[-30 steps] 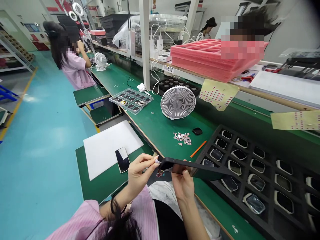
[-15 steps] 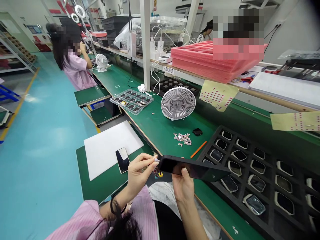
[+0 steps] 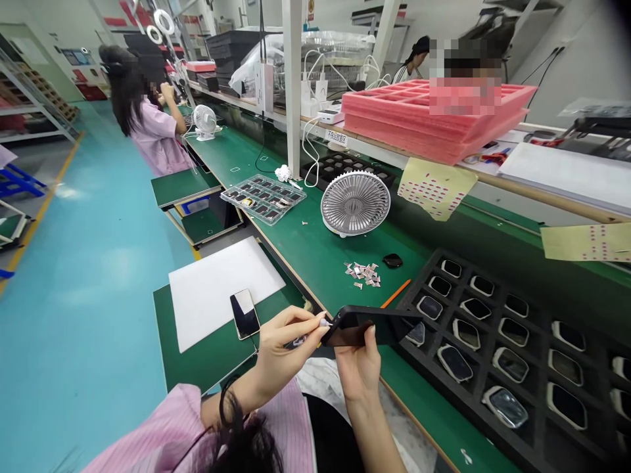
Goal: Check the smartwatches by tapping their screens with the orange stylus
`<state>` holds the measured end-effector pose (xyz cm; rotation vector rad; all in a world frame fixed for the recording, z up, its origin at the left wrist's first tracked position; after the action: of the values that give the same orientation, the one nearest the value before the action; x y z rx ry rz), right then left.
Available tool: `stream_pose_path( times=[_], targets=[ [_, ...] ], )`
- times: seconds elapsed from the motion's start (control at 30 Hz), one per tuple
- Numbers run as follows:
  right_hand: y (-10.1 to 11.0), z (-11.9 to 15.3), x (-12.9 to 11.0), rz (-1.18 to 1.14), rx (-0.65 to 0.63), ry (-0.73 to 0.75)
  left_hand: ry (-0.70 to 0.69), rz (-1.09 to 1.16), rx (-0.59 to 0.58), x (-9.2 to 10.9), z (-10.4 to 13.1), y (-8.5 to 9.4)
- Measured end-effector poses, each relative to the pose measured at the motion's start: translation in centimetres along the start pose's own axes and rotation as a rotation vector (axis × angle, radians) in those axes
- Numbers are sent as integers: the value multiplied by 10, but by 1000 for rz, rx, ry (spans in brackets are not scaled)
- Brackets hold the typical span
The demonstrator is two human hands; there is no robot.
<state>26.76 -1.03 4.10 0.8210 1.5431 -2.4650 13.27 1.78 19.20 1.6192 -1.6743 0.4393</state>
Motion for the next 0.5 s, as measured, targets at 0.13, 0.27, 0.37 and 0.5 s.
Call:
stream_pose_path(
  times=[0.13, 0.27, 0.37, 0.5],
  targets=[
    [0, -1, -2, 10, -11, 17, 9, -37, -26, 0, 0, -2],
    [3, -2, -9, 9, 21, 79, 56, 46, -25, -8, 2, -4],
    [6, -2, -12, -7, 65, 101, 265, 248, -73, -33, 7, -14],
    [6, -1, -16, 11, 93, 156, 650, 692, -145, -71, 27, -42]
  ],
)
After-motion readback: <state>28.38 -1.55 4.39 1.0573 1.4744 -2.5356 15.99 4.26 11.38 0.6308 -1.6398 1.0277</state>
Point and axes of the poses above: each hand's wrist, its own z-axis away from the middle knuckle, its own y-axis out of the back of the hand, x = y × z, the point moved 9 cm from there along -z, towards the middle knuckle, and after that the axes turned 4 degrees about -y, right-handed, at the moved point
